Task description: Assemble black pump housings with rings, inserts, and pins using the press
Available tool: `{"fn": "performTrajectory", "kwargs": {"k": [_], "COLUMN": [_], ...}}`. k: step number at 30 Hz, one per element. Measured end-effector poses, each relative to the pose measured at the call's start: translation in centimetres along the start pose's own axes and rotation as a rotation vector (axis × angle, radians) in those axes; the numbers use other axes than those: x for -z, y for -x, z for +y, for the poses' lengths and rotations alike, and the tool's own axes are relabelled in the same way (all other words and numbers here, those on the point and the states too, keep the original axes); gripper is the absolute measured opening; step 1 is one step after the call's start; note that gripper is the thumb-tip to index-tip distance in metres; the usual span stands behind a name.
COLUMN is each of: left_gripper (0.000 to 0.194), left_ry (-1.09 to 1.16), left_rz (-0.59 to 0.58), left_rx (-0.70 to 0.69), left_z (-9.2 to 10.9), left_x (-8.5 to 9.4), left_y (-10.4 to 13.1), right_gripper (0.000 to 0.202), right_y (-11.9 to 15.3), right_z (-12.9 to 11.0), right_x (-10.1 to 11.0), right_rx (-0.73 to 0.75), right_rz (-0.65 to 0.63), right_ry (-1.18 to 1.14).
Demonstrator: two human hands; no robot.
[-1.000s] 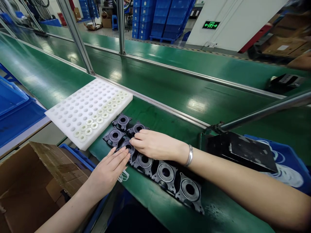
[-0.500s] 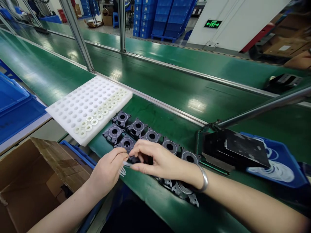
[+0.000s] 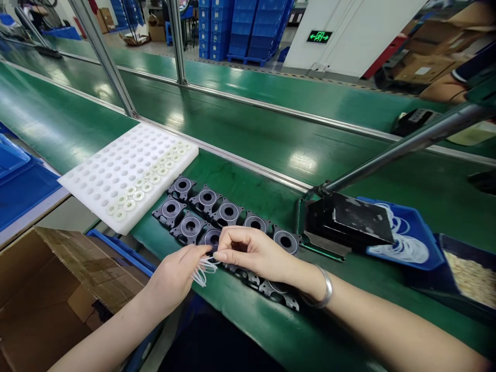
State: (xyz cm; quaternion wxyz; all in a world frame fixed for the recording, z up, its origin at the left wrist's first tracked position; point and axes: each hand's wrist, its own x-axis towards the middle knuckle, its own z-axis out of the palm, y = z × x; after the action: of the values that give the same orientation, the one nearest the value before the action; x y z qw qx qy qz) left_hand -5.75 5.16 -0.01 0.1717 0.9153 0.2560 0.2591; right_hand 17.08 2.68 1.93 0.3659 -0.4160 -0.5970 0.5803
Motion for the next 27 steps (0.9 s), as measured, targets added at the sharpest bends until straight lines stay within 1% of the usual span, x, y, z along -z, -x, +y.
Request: {"fn": "performTrajectory", "kwargs": {"k": [2,4,6,8,10,12,14,15,17,20,22,25,27], "left_gripper": [0.026,0.032,0.037,0.041,0.043,0.043,0.042,0.042,0.044,0.048,0.048,0.048,0.047], "left_ry": [-0.029,-0.083,-0.127,-0.106,-0.037,0.013,0.007,-0.010,-0.068,-0.188,-0.267,-0.341,-0.369], "left_rz": [-0.003,0.008,0.032,0.066,0.104,0.139,0.159,0.156,0.111,-0.030,-0.097,-0.121,-0.122], "left_rx": [-0.058,-0.120,-0.168,-0.199,-0.192,-0.138,-0.084,-0.083,-0.142,-0.277,-0.329,-0.345,-0.343], "left_z": [0.1,0.1,0.2,0.2,0.1,-0.1,-0.4,-0.7,-1.1,-1.6,-1.7,-1.8,-1.9], "left_x": [-0.4,-0.7,-0.8,-0.6,-0.2,0.2,0.5,0.5,0.3,-0.3,-0.7,-1.0,-1.0], "left_y": [0.4,0.9,1.4,1.7,1.7,1.5,1.2,1.1,1.1,1.3,1.4,1.4,1.4], "right_gripper": [0.036,0.034,0.032,0.030,0.026,0.021,0.017,0.015,0.013,0.013,0.013,0.013,0.014], "right_y": [0.4,0.7,0.9,0.9,0.7,0.3,-0.2,-0.5,-1.0,-1.7,-2.1,-2.3,-2.3], "right_z": [0.0,0.1,0.1,0.1,0.2,0.5,0.8,1.0,1.4,1.8,2.0,2.2,2.3], "right_x": [0.1,-0.1,-0.2,-0.3,-0.2,0.1,0.4,0.5,0.6,0.5,0.5,0.7,1.0], "right_rx": [0.029,0.063,0.099,0.130,0.150,0.153,0.159,0.167,0.186,0.204,0.216,0.243,0.278], "right_rz": [0.010,-0.006,-0.023,-0.014,0.047,0.138,0.210,0.229,0.248,0.263,0.268,0.259,0.224], "right_ry": [0.081,0.151,0.190,0.223,0.292,0.399,0.528,0.594,0.720,0.869,0.939,1.023,1.085]}}
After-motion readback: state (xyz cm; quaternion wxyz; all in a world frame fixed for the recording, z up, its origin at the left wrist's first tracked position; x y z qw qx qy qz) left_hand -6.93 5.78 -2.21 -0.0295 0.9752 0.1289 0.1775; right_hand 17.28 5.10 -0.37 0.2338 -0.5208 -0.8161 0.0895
